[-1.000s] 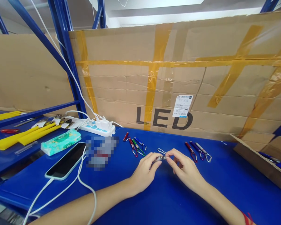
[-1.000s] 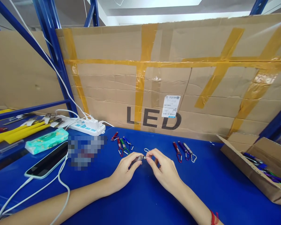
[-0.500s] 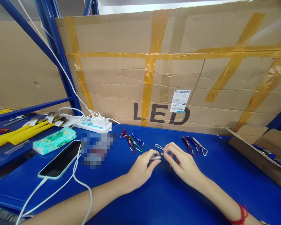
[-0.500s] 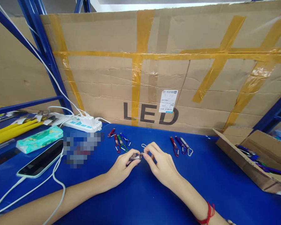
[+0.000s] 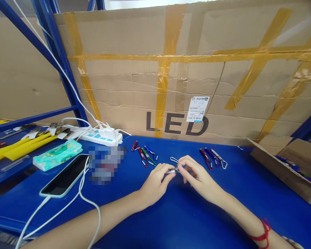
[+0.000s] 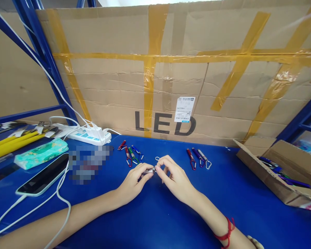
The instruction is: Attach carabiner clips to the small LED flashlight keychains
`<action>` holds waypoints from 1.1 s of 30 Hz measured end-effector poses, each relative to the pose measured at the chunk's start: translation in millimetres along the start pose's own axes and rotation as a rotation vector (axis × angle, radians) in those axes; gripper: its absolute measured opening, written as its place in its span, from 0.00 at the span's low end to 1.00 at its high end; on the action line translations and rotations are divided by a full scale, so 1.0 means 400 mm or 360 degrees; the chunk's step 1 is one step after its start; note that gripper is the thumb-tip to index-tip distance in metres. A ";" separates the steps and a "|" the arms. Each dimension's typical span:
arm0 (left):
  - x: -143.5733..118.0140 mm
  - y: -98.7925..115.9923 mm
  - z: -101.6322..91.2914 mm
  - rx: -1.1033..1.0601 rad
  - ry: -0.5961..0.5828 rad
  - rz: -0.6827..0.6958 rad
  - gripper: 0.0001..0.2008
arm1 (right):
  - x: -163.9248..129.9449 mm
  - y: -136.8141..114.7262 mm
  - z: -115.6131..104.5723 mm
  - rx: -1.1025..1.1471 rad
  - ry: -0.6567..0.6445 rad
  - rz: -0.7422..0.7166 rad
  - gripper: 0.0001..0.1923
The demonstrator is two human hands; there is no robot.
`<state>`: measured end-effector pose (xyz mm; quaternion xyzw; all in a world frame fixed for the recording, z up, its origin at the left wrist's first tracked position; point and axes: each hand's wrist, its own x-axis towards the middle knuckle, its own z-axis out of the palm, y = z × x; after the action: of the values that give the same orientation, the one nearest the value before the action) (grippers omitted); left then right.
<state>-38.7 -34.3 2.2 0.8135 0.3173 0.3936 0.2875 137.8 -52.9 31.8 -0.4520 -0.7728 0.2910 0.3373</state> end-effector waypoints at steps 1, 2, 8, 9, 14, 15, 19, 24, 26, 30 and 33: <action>-0.001 0.001 -0.001 0.0008 -0.0003 0.0016 0.07 | 0.000 0.000 0.000 0.0009 -0.0008 0.0000 0.14; -0.001 0.001 -0.002 0.0014 -0.0007 0.0030 0.07 | 0.000 0.000 0.000 0.0017 -0.0016 0.0002 0.14; 0.002 0.000 -0.002 0.0036 -0.0003 0.0089 0.07 | 0.004 0.003 -0.002 0.0139 -0.0066 0.0000 0.15; 0.003 0.000 -0.001 0.0041 -0.0004 0.0097 0.07 | 0.005 0.003 -0.002 0.0161 -0.0074 0.0001 0.15; -0.001 -0.002 -0.002 0.0046 -0.0016 0.0102 0.07 | 0.007 0.007 0.000 0.0261 -0.0095 0.0027 0.14; -0.002 -0.002 -0.002 0.0045 -0.0022 0.0095 0.07 | 0.007 0.009 0.001 0.0286 -0.0104 0.0038 0.15; -0.003 -0.001 -0.003 0.0055 -0.0057 0.0056 0.07 | 0.011 0.020 0.004 0.0358 -0.0127 0.0090 0.16; -0.001 -0.003 0.000 0.0074 -0.0078 0.0004 0.07 | 0.014 0.028 0.009 0.0434 -0.0124 0.0130 0.17; -0.003 -0.004 0.002 0.0063 -0.0083 -0.0030 0.07 | 0.015 0.027 0.014 0.0483 -0.0110 0.0164 0.19; -0.009 -0.005 0.004 0.0024 -0.0083 -0.0104 0.07 | 0.014 0.024 0.027 0.0518 -0.0067 0.0253 0.21; -0.010 -0.006 0.002 0.0020 -0.0095 -0.0139 0.07 | 0.013 0.023 0.031 0.0459 -0.0060 0.0295 0.21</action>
<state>-40.7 -35.9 -2.1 0.8120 0.3462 0.3542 0.3087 131.0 -46.3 18.6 -0.4627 -0.6842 0.4373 0.3558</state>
